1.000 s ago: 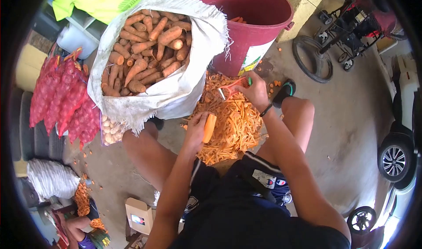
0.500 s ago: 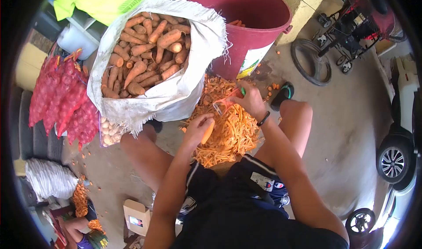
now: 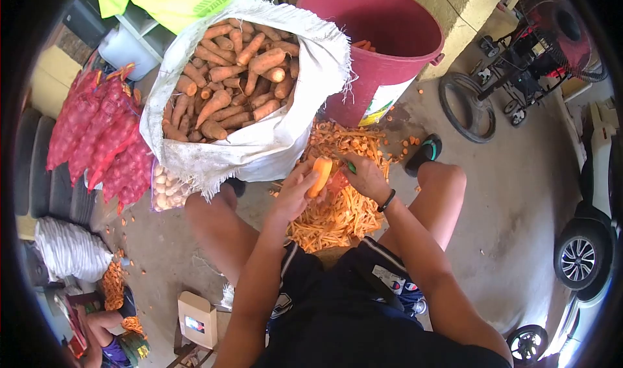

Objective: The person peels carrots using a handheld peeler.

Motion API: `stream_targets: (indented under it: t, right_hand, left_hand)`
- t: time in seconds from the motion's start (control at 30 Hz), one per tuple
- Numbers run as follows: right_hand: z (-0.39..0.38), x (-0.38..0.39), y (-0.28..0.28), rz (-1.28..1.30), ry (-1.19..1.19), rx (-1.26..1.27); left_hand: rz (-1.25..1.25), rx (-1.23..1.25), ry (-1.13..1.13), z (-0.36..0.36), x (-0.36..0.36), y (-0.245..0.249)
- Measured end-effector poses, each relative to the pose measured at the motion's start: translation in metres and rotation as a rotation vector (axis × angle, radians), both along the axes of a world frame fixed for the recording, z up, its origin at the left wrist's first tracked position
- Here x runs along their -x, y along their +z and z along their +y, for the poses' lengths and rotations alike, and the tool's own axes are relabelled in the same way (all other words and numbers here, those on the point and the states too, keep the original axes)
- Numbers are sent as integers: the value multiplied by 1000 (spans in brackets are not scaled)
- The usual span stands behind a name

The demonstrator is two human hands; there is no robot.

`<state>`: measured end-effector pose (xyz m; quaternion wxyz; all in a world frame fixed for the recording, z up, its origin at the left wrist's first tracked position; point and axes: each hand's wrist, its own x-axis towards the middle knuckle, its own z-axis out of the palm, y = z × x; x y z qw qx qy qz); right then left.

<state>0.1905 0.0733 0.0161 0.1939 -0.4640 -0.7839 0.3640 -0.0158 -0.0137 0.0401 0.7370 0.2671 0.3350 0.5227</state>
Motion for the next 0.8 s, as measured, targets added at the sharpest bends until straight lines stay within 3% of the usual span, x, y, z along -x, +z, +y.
stream_targets:
  t: [0.2, 0.5, 0.6, 0.7, 0.8]
  right_hand:
    - [-24, 13, 26, 134, 0, -116]
    - [-34, 22, 44, 129, 106, -108]
    - [-27, 22, 19, 84, 108, -125]
    - [8, 6, -52, -493, 238, 106]
    - [6, 5, -74, -612, 384, 180]
  left_hand:
    - [489, -30, 133, 4, 0, -13]
    - [690, -225, 202, 1, -6, -17]
    - [704, -162, 162, -5, 2, -13]
    - [589, -192, 127, -10, 6, -2]
    - [700, -33, -5, 0, 13, 17]
